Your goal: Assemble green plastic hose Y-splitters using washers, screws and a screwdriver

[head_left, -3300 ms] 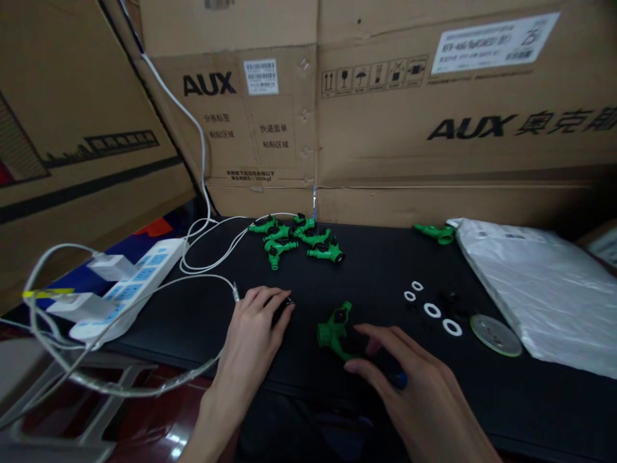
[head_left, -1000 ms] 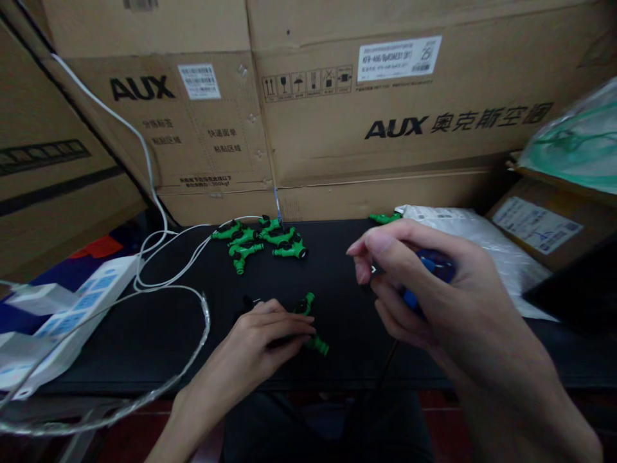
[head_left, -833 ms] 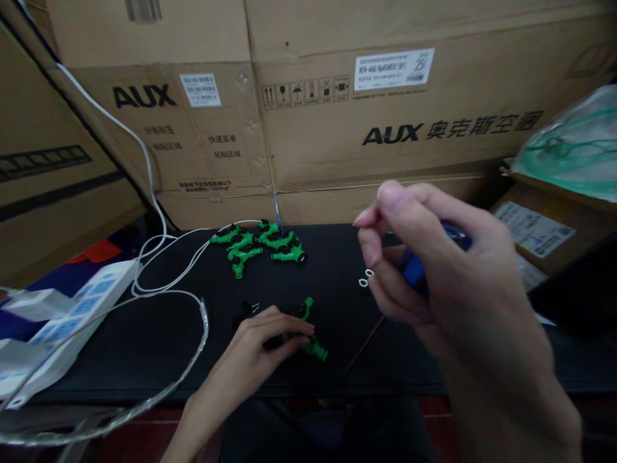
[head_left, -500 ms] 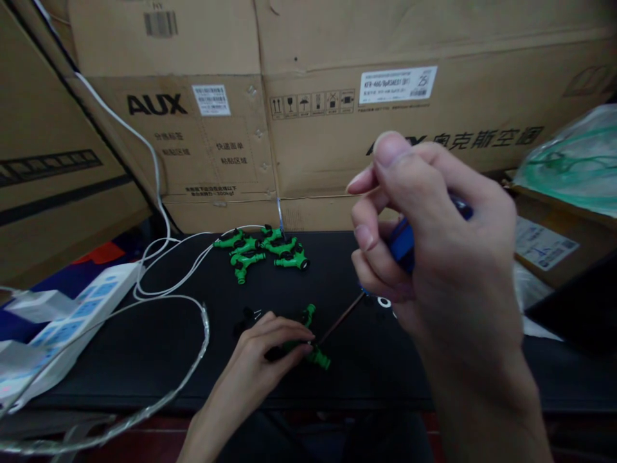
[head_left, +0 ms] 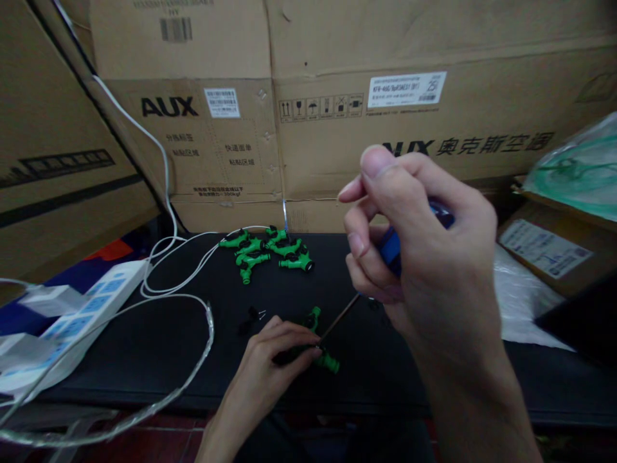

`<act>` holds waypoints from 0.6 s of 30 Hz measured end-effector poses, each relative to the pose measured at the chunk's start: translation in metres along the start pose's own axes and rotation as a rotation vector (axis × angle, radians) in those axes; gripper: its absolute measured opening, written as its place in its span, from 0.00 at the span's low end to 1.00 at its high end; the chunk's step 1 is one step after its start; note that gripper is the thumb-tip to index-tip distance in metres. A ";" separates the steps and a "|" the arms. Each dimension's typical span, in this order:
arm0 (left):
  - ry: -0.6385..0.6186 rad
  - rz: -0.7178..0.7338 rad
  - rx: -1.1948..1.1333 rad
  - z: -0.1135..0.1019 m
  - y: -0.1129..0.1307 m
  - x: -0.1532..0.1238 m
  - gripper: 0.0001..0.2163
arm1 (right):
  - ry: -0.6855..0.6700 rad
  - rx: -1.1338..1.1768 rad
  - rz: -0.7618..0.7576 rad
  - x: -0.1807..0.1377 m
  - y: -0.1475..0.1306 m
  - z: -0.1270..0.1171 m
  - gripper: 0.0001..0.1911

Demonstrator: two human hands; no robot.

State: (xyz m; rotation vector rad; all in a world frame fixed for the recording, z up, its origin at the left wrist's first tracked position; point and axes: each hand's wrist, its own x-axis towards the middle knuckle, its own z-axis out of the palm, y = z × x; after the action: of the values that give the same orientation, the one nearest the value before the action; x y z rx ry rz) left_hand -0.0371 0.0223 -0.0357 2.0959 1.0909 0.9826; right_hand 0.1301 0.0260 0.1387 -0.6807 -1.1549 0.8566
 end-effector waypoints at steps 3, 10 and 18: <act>0.007 -0.005 0.004 0.001 -0.002 -0.001 0.06 | 0.018 0.027 0.022 -0.001 0.000 0.001 0.15; 0.010 -0.015 -0.030 0.001 0.000 0.000 0.05 | -0.066 -0.045 -0.011 -0.001 0.004 0.003 0.14; 0.098 -0.022 -0.025 0.012 0.002 -0.004 0.05 | -0.217 0.019 0.120 0.003 0.005 0.009 0.13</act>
State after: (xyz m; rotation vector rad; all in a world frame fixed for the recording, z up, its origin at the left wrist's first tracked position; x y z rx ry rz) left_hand -0.0281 0.0165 -0.0424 2.0303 1.1413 1.0922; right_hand 0.1211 0.0311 0.1385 -0.6575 -1.3078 1.0618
